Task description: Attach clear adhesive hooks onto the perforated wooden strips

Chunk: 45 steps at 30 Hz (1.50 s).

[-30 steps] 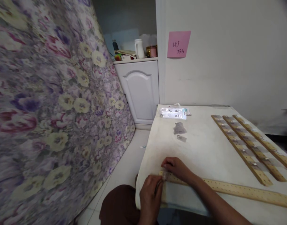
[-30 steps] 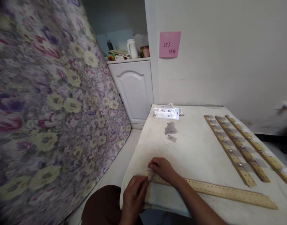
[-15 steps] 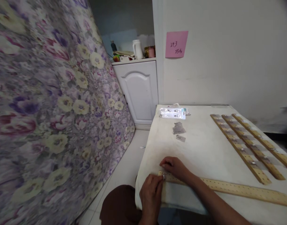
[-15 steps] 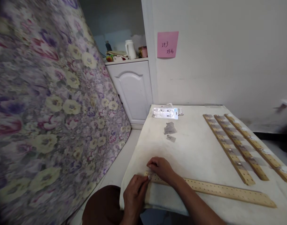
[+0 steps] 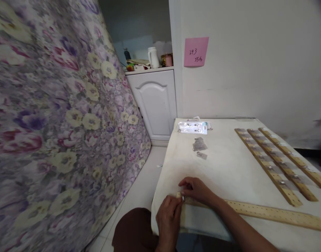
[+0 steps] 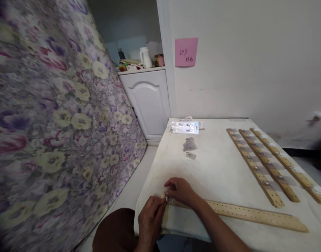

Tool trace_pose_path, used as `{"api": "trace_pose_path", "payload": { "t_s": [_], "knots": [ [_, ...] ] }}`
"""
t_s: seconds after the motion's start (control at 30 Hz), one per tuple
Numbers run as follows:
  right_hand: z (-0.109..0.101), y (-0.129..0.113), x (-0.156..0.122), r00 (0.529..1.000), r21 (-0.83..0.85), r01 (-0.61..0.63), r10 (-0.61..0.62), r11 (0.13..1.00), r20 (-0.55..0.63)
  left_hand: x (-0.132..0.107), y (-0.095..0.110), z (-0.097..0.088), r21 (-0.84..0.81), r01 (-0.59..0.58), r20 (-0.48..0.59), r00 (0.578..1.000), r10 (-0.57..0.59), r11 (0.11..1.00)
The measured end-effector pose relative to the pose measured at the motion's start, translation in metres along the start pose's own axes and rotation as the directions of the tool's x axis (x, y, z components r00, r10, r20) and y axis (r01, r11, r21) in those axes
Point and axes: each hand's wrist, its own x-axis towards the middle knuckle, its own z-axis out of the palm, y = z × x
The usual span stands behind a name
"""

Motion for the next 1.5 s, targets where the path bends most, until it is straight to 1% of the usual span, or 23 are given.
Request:
{"api": "trace_pose_path", "payload": {
  "t_s": [0.1, 0.23, 0.37, 0.47, 0.53, 0.6, 0.67, 0.8, 0.9, 1.0, 1.13, 1.3, 1.4, 1.5],
  "knots": [
    [0.0, -0.001, 0.001, 1.0, 0.037, -0.016, 0.015, 0.999, 0.012, 0.0, 0.001, -0.001, 0.02, 0.01, 0.006, 1.0, -0.01, 1.0],
    [0.001, 0.002, 0.001, 1.0, 0.085, -0.022, 0.02, 0.996, 0.02, -0.001, -0.002, 0.0, 0.047, -0.014, 0.018, 1.0, 0.014, 0.999],
    [0.002, 0.005, 0.002, 1.0, 0.101, -0.012, 0.012, 0.995, 0.004, -0.002, -0.006, 0.001, 0.039, -0.03, -0.005, 1.0, 0.03, 0.999],
    [-0.002, 0.002, 0.001, 1.0, 0.094, 0.001, -0.003, 0.996, 0.016, -0.002, -0.007, 0.001, 0.013, -0.049, -0.024, 0.998, 0.049, 0.999],
    [-0.011, 0.0, -0.004, 1.0, 0.071, 0.009, -0.007, 0.997, -0.022, -0.002, -0.007, 0.0, -0.004, -0.06, -0.03, 0.998, 0.06, 0.998],
    [-0.024, 0.0, -0.017, 0.996, 0.016, 0.002, 0.0, 1.0, -0.093, -0.002, -0.007, 0.0, -0.022, -0.065, -0.029, 0.997, 0.064, 0.998],
    [-0.04, 0.003, -0.039, 0.99, -0.055, -0.026, 0.018, 0.998, -0.14, -0.001, -0.007, -0.001, -0.048, -0.057, -0.025, 0.998, 0.056, 0.997],
    [-0.071, 0.013, -0.095, 0.988, -0.25, -0.06, 0.022, 0.966, -0.15, 0.0, -0.004, -0.005, -0.114, 0.018, -0.016, 1.0, -0.02, 0.993],
    [-0.082, 0.018, -0.129, 0.985, -0.335, -0.066, 0.008, 0.94, -0.172, 0.0, 0.0, -0.009, -0.17, 0.123, -0.005, 0.992, -0.125, 0.978],
    [-0.083, 0.021, -0.142, 0.977, -0.378, -0.083, 0.0, 0.922, -0.213, 0.0, 0.0, -0.011, -0.238, 0.201, -0.041, 0.975, -0.217, 0.95],
    [-0.082, 0.022, -0.139, 0.974, -0.384, -0.129, 0.044, 0.915, -0.222, 0.001, -0.005, -0.009, -0.282, 0.25, -0.077, 0.956, -0.281, 0.926],
    [-0.084, 0.015, -0.126, 0.953, -0.381, -0.206, 0.095, 0.901, -0.289, 0.007, -0.006, -0.01, -0.295, 0.294, -0.105, 0.936, -0.337, 0.909],
    [-0.083, 0.012, -0.113, 0.925, -0.376, -0.276, 0.137, 0.885, -0.355, 0.017, -0.002, -0.013, -0.317, 0.309, -0.131, 0.922, -0.364, 0.897],
    [-0.079, 0.012, -0.098, 0.904, -0.375, -0.31, 0.149, 0.874, -0.4, 0.038, 0.0, -0.017, -0.329, 0.309, -0.117, 0.924, -0.363, 0.892]
  ]
}}
